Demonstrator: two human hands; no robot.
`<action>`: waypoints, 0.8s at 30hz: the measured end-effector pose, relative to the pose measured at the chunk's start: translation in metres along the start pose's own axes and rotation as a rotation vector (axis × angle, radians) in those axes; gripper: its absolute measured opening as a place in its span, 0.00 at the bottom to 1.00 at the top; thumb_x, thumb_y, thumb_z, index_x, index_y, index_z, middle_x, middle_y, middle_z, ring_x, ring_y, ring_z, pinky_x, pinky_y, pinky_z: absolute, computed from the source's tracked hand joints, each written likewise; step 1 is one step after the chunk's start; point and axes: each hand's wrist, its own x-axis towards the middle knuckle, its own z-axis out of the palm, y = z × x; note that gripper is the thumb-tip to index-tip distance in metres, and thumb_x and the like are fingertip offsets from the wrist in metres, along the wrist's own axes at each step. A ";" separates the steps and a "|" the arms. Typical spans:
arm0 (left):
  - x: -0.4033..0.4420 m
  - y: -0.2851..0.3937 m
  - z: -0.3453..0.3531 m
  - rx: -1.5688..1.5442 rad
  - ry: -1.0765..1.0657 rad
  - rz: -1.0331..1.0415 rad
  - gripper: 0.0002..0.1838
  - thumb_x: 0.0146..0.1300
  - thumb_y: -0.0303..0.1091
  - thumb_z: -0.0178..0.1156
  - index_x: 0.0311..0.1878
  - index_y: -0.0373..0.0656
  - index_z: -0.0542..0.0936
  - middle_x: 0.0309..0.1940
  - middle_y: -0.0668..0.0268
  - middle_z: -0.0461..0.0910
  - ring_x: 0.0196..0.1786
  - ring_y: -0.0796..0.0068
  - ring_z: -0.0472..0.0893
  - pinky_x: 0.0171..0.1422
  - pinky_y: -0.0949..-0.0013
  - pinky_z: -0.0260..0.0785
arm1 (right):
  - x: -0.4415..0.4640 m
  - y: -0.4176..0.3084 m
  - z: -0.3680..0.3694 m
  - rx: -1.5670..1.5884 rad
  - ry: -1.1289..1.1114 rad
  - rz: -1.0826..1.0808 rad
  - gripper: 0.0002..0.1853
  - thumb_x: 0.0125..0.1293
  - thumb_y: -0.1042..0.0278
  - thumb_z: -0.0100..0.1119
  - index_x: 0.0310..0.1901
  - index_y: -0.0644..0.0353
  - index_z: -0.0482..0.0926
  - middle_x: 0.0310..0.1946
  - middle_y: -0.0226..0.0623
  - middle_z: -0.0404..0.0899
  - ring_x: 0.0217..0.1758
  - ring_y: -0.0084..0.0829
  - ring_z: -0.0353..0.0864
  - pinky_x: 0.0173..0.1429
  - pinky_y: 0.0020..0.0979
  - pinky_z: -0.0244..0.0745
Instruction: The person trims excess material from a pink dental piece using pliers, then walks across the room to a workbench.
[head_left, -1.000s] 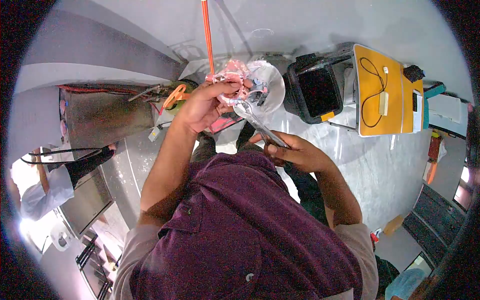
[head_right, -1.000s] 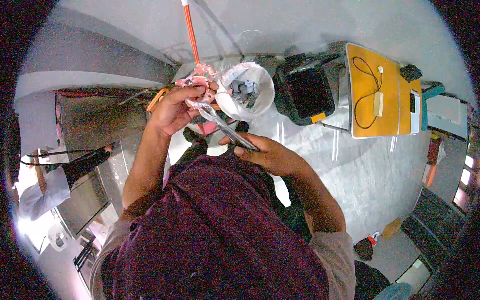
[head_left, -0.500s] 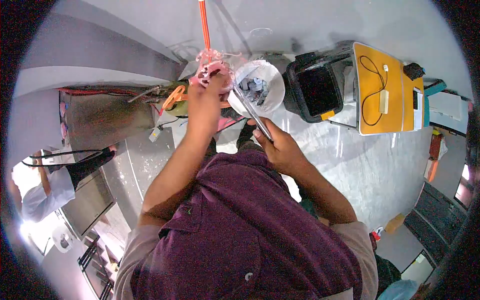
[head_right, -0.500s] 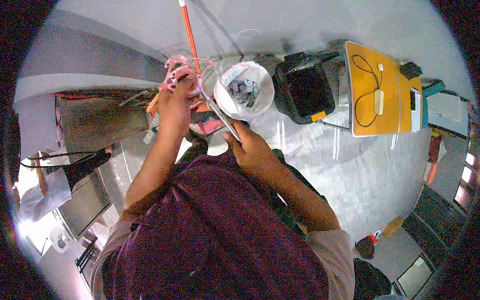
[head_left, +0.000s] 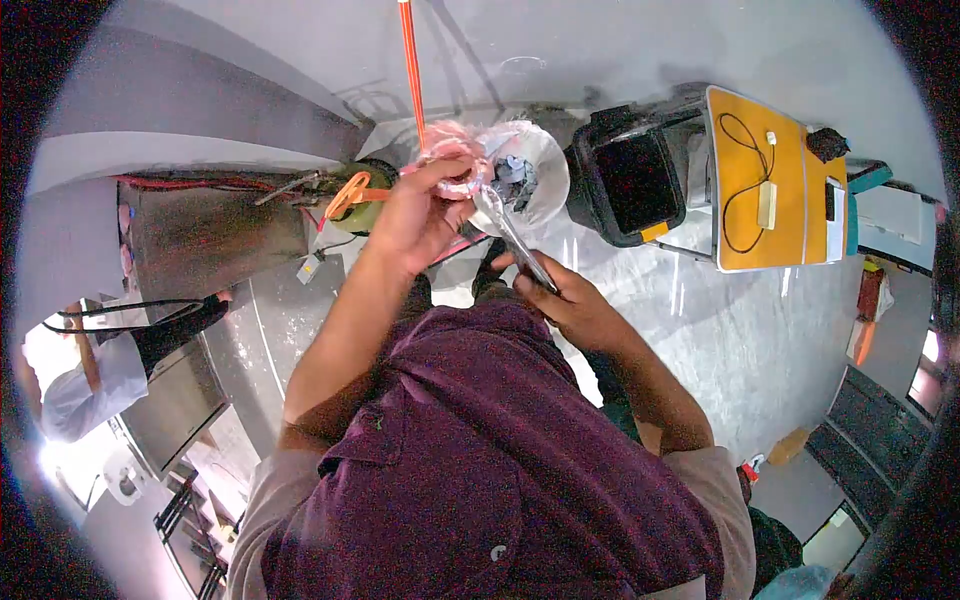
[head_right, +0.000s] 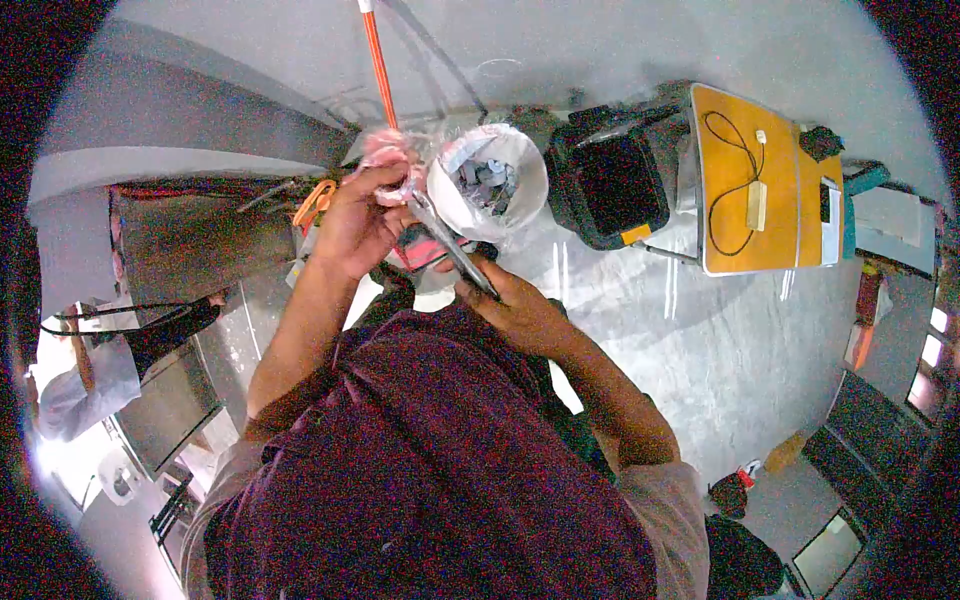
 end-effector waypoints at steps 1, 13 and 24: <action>-0.004 -0.005 0.006 0.002 -0.002 -0.001 0.08 0.65 0.27 0.57 0.45 0.36 0.79 0.37 0.66 0.82 0.33 0.81 0.78 0.30 0.79 0.67 | 0.002 0.004 0.002 0.001 0.002 -0.001 0.18 0.75 0.59 0.47 0.61 0.55 0.71 0.42 0.36 0.77 0.42 0.27 0.76 0.50 0.31 0.69; 0.006 0.006 -0.002 -0.243 0.035 0.249 0.07 0.66 0.28 0.55 0.45 0.41 0.77 0.34 0.67 0.78 0.34 0.77 0.77 0.34 0.75 0.68 | -0.002 -0.007 -0.005 -0.309 0.249 -0.059 0.24 0.74 0.60 0.47 0.67 0.63 0.63 0.58 0.59 0.73 0.62 0.54 0.73 0.65 0.44 0.68; -0.014 -0.002 0.017 0.059 0.068 0.464 0.11 0.66 0.31 0.61 0.50 0.40 0.79 0.45 0.67 0.80 0.46 0.76 0.78 0.54 0.70 0.70 | 0.001 -0.013 0.007 -0.311 0.200 -0.210 0.25 0.75 0.61 0.46 0.70 0.59 0.60 0.50 0.46 0.79 0.56 0.39 0.79 0.61 0.35 0.71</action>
